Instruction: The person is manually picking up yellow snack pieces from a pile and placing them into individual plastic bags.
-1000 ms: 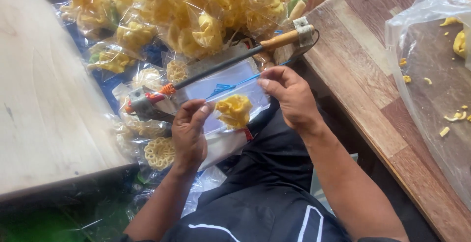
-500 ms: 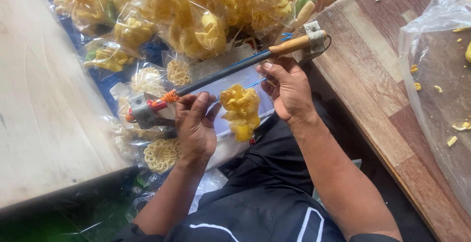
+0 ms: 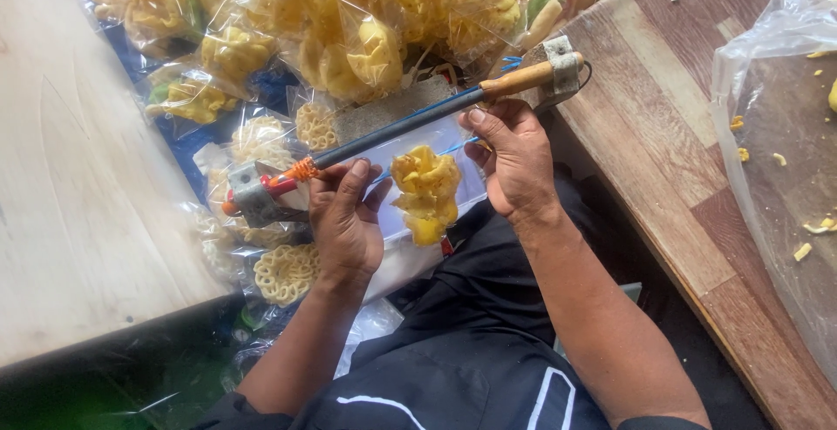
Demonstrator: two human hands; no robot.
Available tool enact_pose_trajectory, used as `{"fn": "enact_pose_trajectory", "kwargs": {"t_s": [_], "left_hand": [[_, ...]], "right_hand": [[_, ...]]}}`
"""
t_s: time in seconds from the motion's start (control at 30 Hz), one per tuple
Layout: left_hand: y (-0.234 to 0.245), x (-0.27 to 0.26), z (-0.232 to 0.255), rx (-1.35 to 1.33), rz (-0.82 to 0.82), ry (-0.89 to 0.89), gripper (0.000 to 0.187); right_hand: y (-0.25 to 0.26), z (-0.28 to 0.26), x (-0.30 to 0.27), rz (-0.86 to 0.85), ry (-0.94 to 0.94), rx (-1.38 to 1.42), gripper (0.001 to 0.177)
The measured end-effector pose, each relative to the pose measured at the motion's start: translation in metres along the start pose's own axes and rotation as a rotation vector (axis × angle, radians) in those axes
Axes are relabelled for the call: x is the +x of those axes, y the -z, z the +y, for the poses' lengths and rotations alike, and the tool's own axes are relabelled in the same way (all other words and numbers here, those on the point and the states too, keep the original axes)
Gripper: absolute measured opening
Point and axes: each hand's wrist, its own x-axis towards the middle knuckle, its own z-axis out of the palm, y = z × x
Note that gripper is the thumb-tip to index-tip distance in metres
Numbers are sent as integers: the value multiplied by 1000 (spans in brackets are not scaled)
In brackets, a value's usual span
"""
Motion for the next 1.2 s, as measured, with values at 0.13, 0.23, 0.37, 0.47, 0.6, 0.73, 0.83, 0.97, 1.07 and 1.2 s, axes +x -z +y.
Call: {"fn": "enact_pose_trajectory", "kwargs": {"t_s": [0.13, 0.23, 0.37, 0.47, 0.6, 0.73, 0.83, 0.97, 1.07, 1.2], "left_hand": [[0, 1, -2, 7, -8, -20, 23], [2, 3, -3, 10, -7, -19, 23], [-1, -2, -1, 5, -28, -34, 19], [-8, -17, 3, -5, -70, -64, 17], [-6, -34, -2, -93, -284, -170, 19], [-21, -59, -12, -47, -585, -245, 57], [-29, -73, -33, 140, -982, -69, 121], [-53, -85, -52, 944, -1083, 380, 60], [-57, -58, -70, 867, -928, 434, 49], [-141, -43, -13, 60, -623, 104, 111]], "right_hand": [[-1, 2, 1, 5, 30, -12, 30], [-1, 2, 0, 22, 35, -6, 30], [-1, -2, -8, 11, 38, 38, 26], [5, -15, -16, -12, 51, 103, 25], [36, -30, -26, -181, 108, 260, 17], [71, -46, -55, -205, 138, 357, 14], [103, -60, -81, -175, 117, 461, 15], [183, -72, -98, -260, 138, 233, 16], [270, -80, -120, 141, 285, -102, 22], [437, -92, -194, 792, 597, -575, 27]]}}
